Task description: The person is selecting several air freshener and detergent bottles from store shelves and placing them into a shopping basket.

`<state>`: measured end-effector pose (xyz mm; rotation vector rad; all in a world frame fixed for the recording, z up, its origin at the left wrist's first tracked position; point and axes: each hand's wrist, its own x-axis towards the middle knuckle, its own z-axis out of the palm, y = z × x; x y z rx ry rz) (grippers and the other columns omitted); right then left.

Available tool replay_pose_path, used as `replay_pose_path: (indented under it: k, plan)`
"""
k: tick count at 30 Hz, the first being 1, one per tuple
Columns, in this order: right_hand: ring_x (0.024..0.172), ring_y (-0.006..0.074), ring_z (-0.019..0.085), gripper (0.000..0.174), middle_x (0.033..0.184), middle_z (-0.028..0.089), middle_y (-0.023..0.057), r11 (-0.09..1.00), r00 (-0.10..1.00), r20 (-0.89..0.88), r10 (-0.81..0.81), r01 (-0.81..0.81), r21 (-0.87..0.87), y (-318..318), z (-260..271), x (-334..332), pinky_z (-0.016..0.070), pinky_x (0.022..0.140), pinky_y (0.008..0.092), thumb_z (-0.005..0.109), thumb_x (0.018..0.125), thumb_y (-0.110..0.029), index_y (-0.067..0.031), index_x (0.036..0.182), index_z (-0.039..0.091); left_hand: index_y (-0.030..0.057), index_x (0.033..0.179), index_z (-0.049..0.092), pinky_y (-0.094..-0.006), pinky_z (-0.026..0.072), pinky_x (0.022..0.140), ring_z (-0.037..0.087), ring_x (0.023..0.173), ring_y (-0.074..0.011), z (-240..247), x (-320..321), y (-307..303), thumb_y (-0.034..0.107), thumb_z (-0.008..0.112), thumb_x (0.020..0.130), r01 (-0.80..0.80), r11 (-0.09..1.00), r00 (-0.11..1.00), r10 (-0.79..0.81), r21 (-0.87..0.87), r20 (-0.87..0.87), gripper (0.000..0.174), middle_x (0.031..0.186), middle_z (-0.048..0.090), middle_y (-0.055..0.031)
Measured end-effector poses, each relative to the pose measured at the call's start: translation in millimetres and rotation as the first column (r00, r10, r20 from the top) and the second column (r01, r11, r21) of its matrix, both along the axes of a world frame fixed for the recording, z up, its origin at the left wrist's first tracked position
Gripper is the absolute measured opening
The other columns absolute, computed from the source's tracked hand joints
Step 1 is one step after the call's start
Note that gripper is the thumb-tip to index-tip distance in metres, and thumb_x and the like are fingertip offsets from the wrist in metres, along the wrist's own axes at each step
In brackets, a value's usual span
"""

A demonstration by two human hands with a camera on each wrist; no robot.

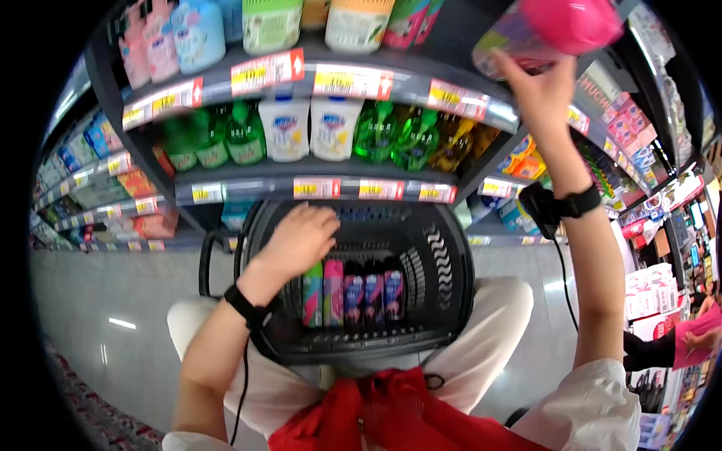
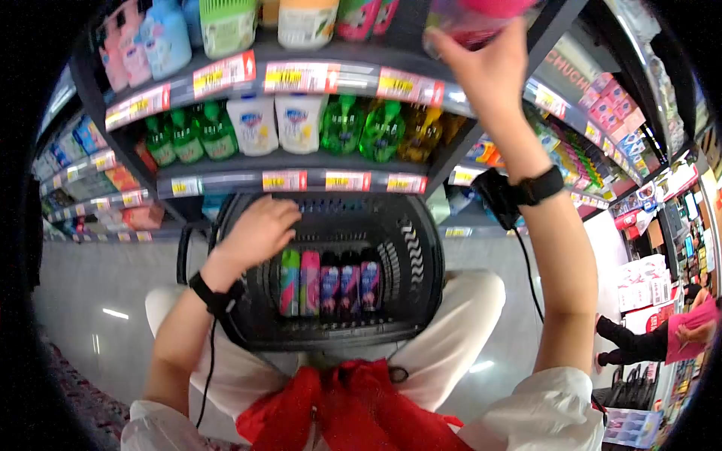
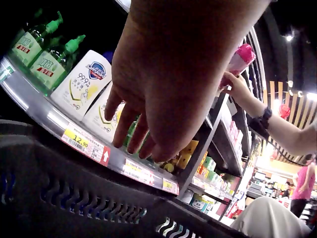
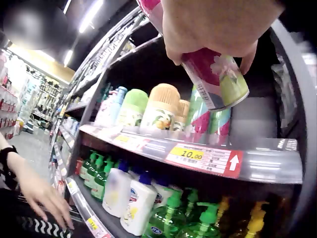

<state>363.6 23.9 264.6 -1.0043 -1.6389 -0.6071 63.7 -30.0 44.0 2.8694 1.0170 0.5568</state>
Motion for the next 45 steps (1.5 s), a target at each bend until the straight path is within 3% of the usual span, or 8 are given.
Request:
replay_pose_path:
  k: [7, 9, 11, 12, 20, 31, 33, 45]
  plan:
    - [0.068, 0.0123, 0.064, 0.024, 0.071, 0.067, 0.0057, 0.929, 0.981, -0.021, 0.194, -0.19, -0.318, -101.3, -54.2, -10.0, 0.0488, 0.067, 0.0256, 0.077, 0.067, -0.011, -0.0013, 0.086, 0.066, 0.0015, 0.098, 0.058, -0.0384, 0.041, 0.09, 0.053, 0.1, -0.0281, 5.5, -8.6, -1.8, 0.012, 0.063, 0.074, -0.03, 0.998, 0.998, 0.027, 0.056, 0.048, 0.027, 0.105, 0.056, -0.0102]
    - [0.085, 0.0195, 0.063, 0.049, 0.095, 0.064, 0.0102, 0.9, 0.95, 0.124, 0.288, -0.224, -0.374, -115.3, -78.5, -18.8, 0.0502, 0.074, 0.0319, 0.081, 0.062, -0.015, -0.0014, 0.103, 0.059, 0.0016, 0.098, 0.058, -0.0381, 0.0417, 0.089, 0.053, 0.1, -0.0283, 5.6, -11.6, -0.7, 0.011, 0.063, 0.073, -0.034, 0.997, 0.997, 0.028, 0.074, 0.069, 0.027, 0.105, 0.056, -0.01]
    - [0.105, 0.026, 0.055, 0.074, 0.115, 0.053, 0.0166, 0.746, 0.942, -0.052, 0.332, -0.296, -0.597, -124.6, -116.7, -20.0, 0.0472, 0.084, 0.0369, 0.082, 0.059, -0.019, -0.0039, 0.121, 0.044, 0.0032, 0.097, 0.059, -0.0366, 0.0418, 0.089, 0.055, 0.099, -0.0247, 2.8, -14.1, 2.1, 0.012, 0.065, 0.073, -0.06, 0.991, 0.997, 0.053, 0.123, 0.064, 0.026, 0.103, 0.057, -0.0086]
    - [0.105, 0.0311, 0.054, 0.073, 0.113, 0.054, 0.0169, 0.817, 0.895, 0.192, 0.403, -0.258, -0.515, -120.1, -127.2, -26.4, 0.0451, 0.088, 0.039, 0.08, 0.056, -0.016, -0.004, 0.119, 0.046, 0.0032, 0.097, 0.059, -0.0366, 0.0418, 0.089, 0.055, 0.099, -0.0247, 1.3, -15.0, 3.5, 0.012, 0.065, 0.073, -0.062, 0.991, 0.997, 0.055, 0.118, 0.061, 0.026, 0.103, 0.057, -0.0086]
    - [0.101, 0.0357, 0.053, 0.065, 0.109, 0.052, 0.0164, 0.555, 0.838, 0.2, 0.508, -0.141, -0.82, -80.1, -272.7, -56.3, 0.0459, 0.085, 0.04, 0.072, 0.061, -0.013, -0.004, 0.117, 0.042, 0.0013, 0.102, 0.058, -0.038, 0.0418, 0.089, 0.054, 0.101, -0.0289, 7.7, -26.9, -1.5, 0.012, 0.061, 0.076, -0.133, 0.99, 0.991, 0.133, 0.05, 0.008, 0.028, 0.109, 0.055, -0.0107]
    - [0.111, 0.0333, 0.049, 0.072, 0.12, 0.049, 0.0135, 0.296, 0.83, 0.391, 0.397, 0.288, -0.911, -19.8, -412.6, -53.7, 0.0422, 0.092, 0.0451, 0.074, 0.061, -0.014, -0.007, 0.124, 0.039, 0.002, 0.1, 0.058, -0.0363, 0.0434, 0.085, 0.055, 0.095, -0.027, 1.6, -33.2, 7.6, 0.012, 0.066, 0.072, -0.166, 0.985, 0.986, 0.167, 0.037, -0.027, 0.031, 0.102, 0.055, -0.0089]
    - [0.111, 0.0345, 0.049, 0.071, 0.119, 0.05, 0.0129, 0.121, 0.901, 0.366, 0.234, 0.346, -0.93, -24.8, -427.6, -50.5, 0.0443, 0.09, 0.0422, 0.075, 0.059, -0.012, -0.0076, 0.121, 0.04, 0.0022, 0.099, 0.058, -0.0363, 0.0434, 0.086, 0.055, 0.095, -0.027, 4.9, -32.2, 7.2, 0.012, 0.067, 0.071, -0.163, 0.985, 0.987, 0.163, 0.055, -0.005, 0.03, 0.103, 0.055, -0.0089]
    - [0.102, 0.0351, 0.057, 0.074, 0.11, 0.058, 0.0211, -0.343, 0.945, 0.245, -0.215, 0.162, -0.925, -49.4, -480.5, -7.5, 0.0474, 0.088, 0.0362, 0.083, 0.053, -0.027, 0.0014, 0.112, 0.05, 0.0036, 0.097, 0.059, -0.0358, 0.0434, 0.087, 0.055, 0.096, -0.0264, 6.2, -17.8, 6.7, 0.012, 0.067, 0.072, -0.15, 0.989, 0.985, 0.151, 0.014, -0.081, 0.028, 0.104, 0.056, -0.008]
